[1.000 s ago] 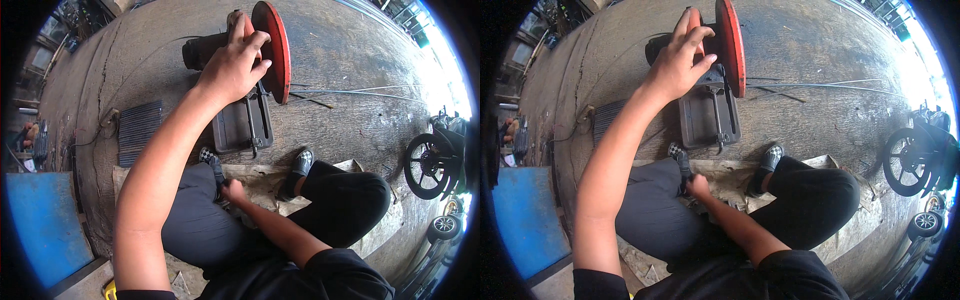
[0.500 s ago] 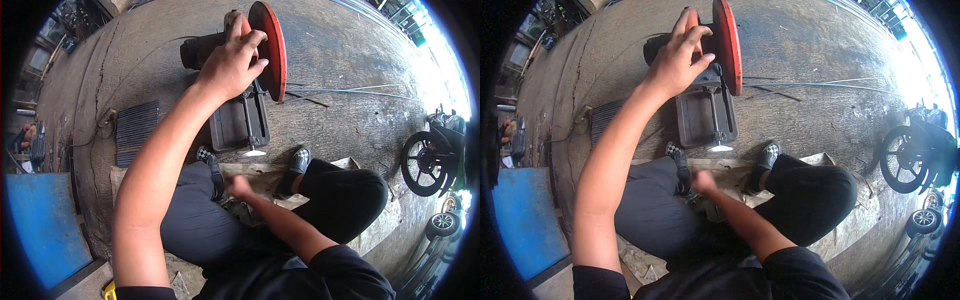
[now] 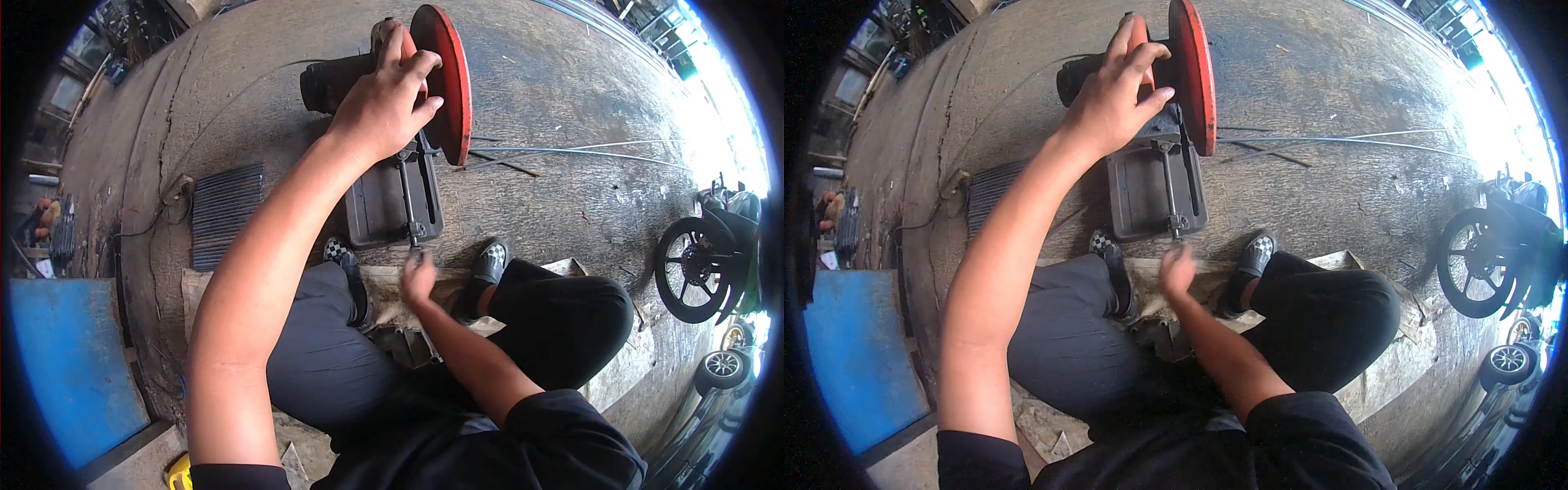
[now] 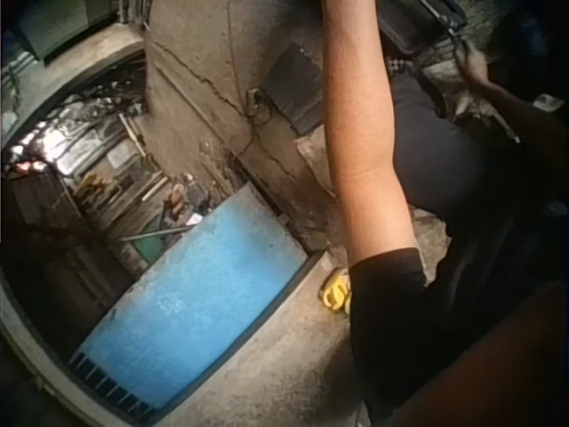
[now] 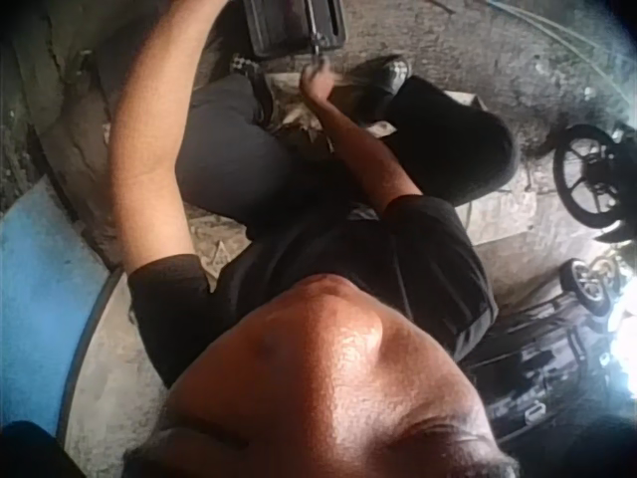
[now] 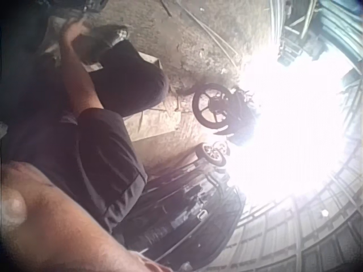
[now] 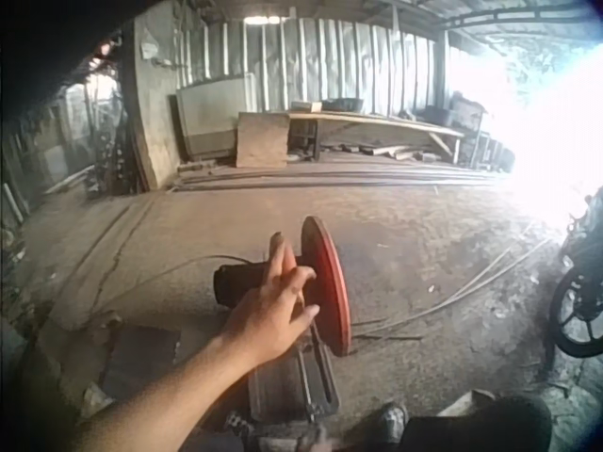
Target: The person is using a metal chop saw to cut metal rods to length.
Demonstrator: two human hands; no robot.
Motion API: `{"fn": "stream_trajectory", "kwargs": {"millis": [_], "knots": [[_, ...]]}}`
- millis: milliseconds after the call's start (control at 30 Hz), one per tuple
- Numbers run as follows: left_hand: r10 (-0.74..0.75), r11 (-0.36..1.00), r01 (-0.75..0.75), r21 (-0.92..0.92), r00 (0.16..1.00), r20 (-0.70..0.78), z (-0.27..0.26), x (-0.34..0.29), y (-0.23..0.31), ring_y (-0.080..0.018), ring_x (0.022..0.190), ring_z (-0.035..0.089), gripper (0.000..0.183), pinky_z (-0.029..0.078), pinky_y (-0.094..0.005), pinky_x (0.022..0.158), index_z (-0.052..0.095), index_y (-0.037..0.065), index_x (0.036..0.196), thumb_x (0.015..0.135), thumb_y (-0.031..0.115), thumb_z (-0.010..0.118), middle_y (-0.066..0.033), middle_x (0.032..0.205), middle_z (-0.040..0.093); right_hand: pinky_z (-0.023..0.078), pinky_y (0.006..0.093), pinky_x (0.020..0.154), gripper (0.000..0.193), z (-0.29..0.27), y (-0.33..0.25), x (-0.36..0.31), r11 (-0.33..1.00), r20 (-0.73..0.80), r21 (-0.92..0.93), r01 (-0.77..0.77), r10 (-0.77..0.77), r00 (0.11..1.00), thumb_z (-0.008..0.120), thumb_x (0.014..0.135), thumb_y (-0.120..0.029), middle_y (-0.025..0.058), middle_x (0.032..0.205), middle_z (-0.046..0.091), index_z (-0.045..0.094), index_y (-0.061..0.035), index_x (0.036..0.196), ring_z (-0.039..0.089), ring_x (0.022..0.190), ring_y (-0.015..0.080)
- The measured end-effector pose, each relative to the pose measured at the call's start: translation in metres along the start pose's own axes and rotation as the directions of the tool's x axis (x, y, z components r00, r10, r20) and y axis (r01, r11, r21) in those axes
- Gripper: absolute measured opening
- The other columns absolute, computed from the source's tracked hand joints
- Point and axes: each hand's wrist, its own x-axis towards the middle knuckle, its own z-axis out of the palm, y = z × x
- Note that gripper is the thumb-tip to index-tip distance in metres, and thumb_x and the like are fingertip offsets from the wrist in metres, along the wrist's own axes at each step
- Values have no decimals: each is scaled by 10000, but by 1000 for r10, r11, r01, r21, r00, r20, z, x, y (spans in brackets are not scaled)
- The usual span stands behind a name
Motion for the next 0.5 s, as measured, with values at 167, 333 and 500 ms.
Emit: {"fn": "stream_trajectory", "kwargs": {"millis": [167, 333, 500], "knots": [[74, 997, -75, 19, 997, 11, -3, 1, 3, -278, 809, 676, 413, 595, -399, 682, 434, 126, 1121, 802, 165, 694, -242, 1382, 289, 518, 439, 737, 292, 20, 5, -71, 978, 588, 0, 207, -167, 791, 648, 726, -195, 211, 821, 669, 674, 16, 926, 661, 758, 346], [-2, 1000, 4, -27, 995, 103, -8, 3, 8, -348, 940, 641, 445, 580, -332, 676, 370, 76, 1143, 823, 122, 675, -377, 1444, 119, 467, 335, 741, 324, 34, 17, -7, 888, -60, 455, -65, 103, 993, 664, 830, -206, 53, 779, 633, 586, 19, 1049, 565, 716, 213], [28, 1000, -27, -13, 996, 90, -10, 3, 11, -340, 922, 644, 464, 577, -316, 656, 349, 67, 1156, 823, 112, 670, -385, 1420, 168, 464, 379, 822, 384, -1, 14, 35, 887, -9, 421, -192, 216, 976, 648, 837, -205, 153, 953, 678, 587, 34, 1132, 643, 866, 281]]}}
